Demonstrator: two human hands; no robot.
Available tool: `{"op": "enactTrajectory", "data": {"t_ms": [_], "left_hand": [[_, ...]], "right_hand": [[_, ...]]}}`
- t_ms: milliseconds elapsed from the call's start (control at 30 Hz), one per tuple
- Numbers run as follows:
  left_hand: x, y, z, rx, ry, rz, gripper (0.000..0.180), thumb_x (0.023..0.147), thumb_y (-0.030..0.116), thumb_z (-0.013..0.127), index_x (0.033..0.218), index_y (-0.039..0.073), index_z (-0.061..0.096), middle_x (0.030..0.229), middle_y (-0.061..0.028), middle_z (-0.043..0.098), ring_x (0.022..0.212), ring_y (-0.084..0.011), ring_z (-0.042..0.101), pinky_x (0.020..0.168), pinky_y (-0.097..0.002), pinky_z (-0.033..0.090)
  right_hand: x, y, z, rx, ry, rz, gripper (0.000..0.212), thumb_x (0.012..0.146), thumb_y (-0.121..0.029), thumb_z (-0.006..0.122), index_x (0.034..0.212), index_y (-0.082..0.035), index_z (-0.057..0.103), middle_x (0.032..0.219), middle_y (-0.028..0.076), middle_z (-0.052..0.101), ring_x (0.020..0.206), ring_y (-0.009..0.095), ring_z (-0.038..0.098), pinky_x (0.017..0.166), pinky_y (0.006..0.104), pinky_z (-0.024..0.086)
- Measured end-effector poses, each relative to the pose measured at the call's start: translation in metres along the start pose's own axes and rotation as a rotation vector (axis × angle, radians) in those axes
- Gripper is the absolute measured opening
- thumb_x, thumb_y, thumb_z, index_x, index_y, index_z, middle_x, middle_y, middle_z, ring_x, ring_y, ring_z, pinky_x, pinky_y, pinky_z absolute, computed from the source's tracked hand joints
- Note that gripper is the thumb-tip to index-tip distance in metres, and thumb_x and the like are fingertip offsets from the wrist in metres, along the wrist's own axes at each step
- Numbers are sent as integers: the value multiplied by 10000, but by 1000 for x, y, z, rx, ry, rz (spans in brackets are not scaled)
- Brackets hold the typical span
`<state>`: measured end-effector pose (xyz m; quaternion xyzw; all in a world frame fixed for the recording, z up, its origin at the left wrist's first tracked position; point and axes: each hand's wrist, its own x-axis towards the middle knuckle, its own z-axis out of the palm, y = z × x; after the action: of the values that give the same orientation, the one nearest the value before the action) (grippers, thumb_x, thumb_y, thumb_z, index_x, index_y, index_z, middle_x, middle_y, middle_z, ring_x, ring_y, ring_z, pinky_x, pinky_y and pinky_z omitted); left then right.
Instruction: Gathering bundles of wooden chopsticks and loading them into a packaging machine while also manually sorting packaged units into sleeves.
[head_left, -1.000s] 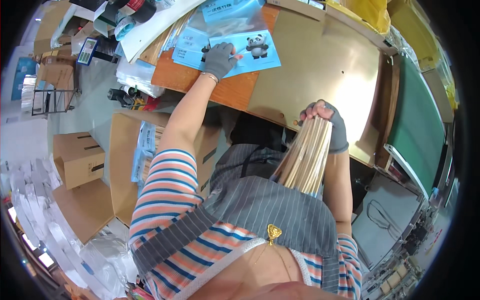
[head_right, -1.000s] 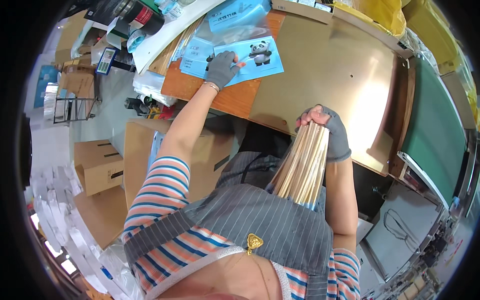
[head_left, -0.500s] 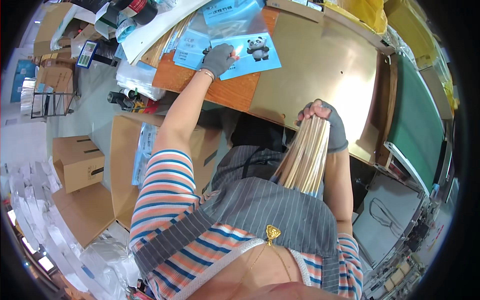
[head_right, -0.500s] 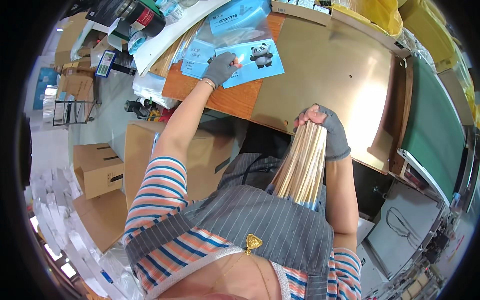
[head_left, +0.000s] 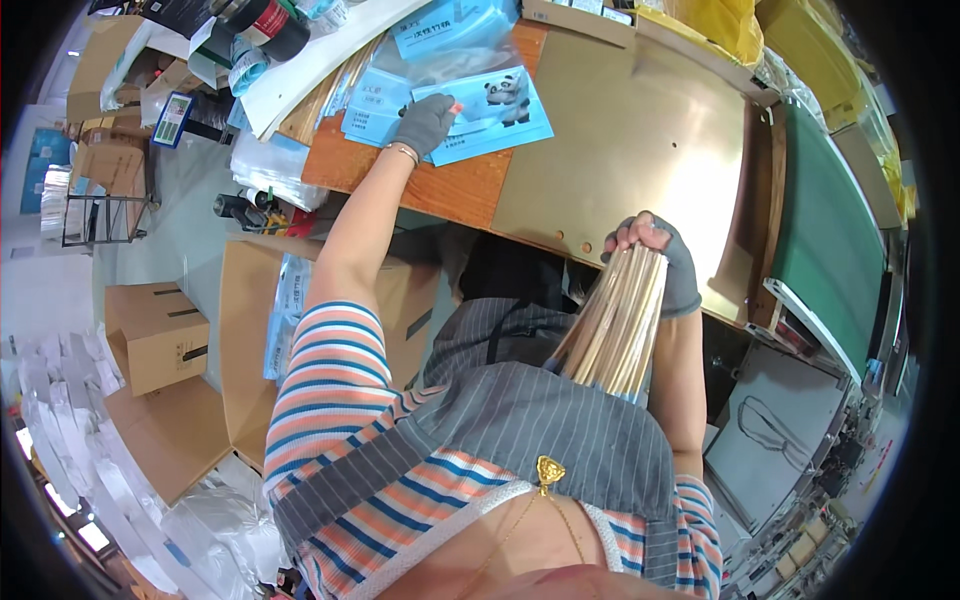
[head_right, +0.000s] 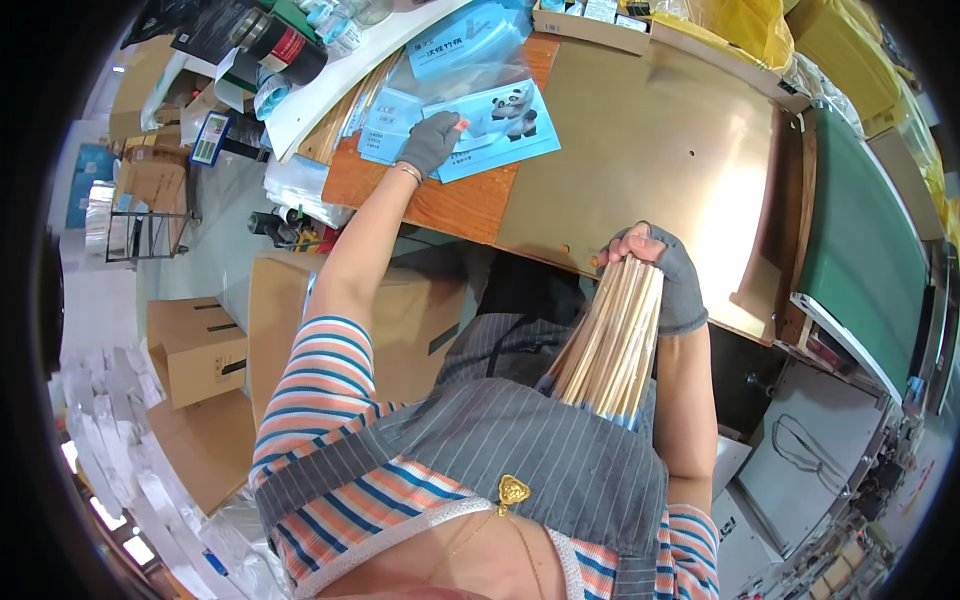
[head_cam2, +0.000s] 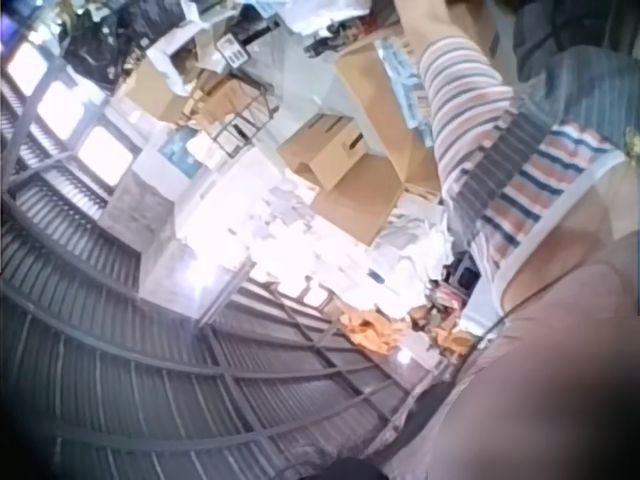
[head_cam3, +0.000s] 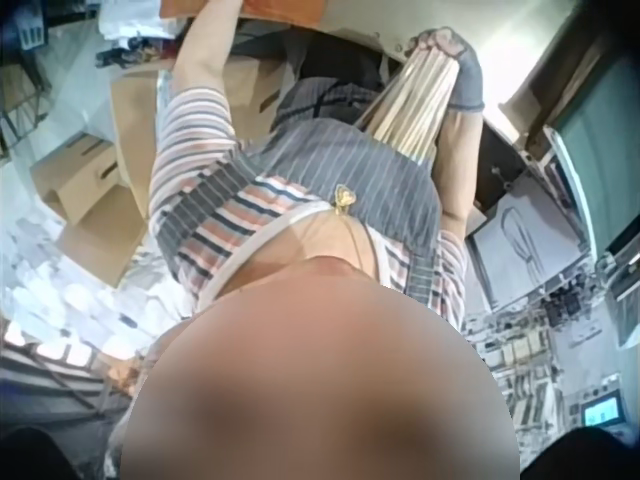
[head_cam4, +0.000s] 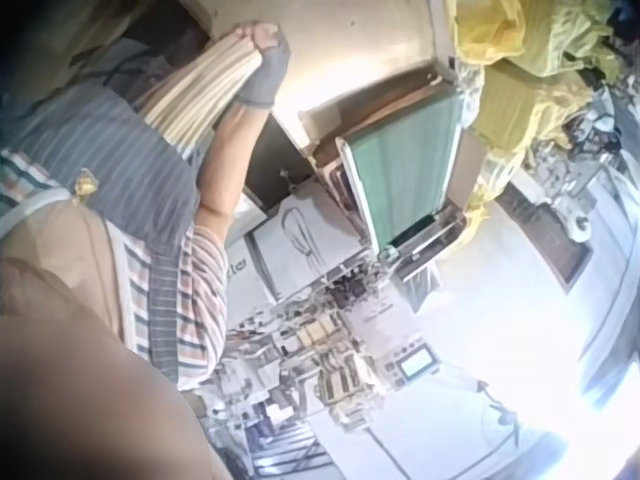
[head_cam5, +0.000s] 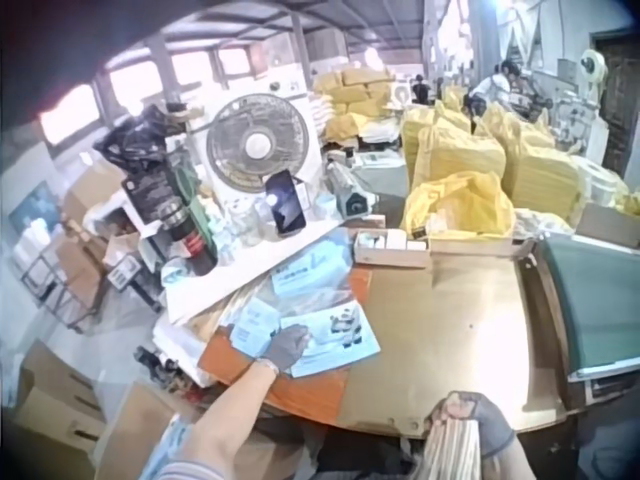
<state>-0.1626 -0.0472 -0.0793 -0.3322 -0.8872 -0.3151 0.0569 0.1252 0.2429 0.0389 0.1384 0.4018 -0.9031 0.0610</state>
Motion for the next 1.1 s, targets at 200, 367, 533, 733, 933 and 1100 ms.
{"op": "enactTrajectory", "data": {"t_ms": [200, 367, 533, 733, 933, 1100], "left_hand": [[34, 43, -42, 277, -264, -121, 281, 914, 336, 512, 920, 84, 635, 912, -169, 632, 820, -395, 600, 722, -468, 478], [-6, 152, -15, 187, 181, 124, 240, 924, 267, 527, 807, 67, 591, 795, -167, 590, 715, -370, 580, 619, -442, 450], [-36, 207, 20, -176, 229, 19, 217, 938, 222, 542, 830, 35, 564, 756, -151, 563, 687, -357, 571, 578, -407, 442], [-31, 235, 28, -208, 235, 76, 168, 939, 236, 532, 902, 78, 576, 830, -140, 613, 715, -360, 606, 580, -429, 467], [-35, 246, 24, -323, 92, 314, 141, 935, 190, 527, 946, 59, 577, 827, -155, 609, 704, -367, 606, 601, -422, 477], [-55, 254, 31, -331, 12, 515, 142, 890, 166, 557, 944, 36, 578, 843, -144, 579, 759, -333, 588, 646, -404, 473]], "right_hand": [[9, -3, 5, -38, -54, 7, 216, 820, -168, 578, 942, 8, 610, 776, 110, 609, 796, 246, 616, 770, 331, 488], [28, -12, 40, -264, -180, 21, 683, 781, -167, 585, 1384, 78, 381, 787, 110, 608, 800, 219, 607, 752, 305, 489], [49, 20, 17, -174, -59, 198, 605, 810, -89, 577, 1364, 59, 383, 821, 106, 638, 737, 171, 628, 710, 269, 500], [32, 7, 19, -261, -54, 79, 476, 820, -69, 579, 1265, 19, 435, 830, 117, 641, 754, 187, 649, 711, 303, 522], [35, 25, -33, -295, 48, 125, 383, 813, -55, 590, 1188, -31, 514, 902, 76, 623, 743, 175, 634, 675, 306, 531], [33, 45, -58, -181, 103, -274, 326, 840, -97, 652, 1144, -39, 553, 1053, 68, 607, 951, 185, 616, 778, 309, 542]]}}
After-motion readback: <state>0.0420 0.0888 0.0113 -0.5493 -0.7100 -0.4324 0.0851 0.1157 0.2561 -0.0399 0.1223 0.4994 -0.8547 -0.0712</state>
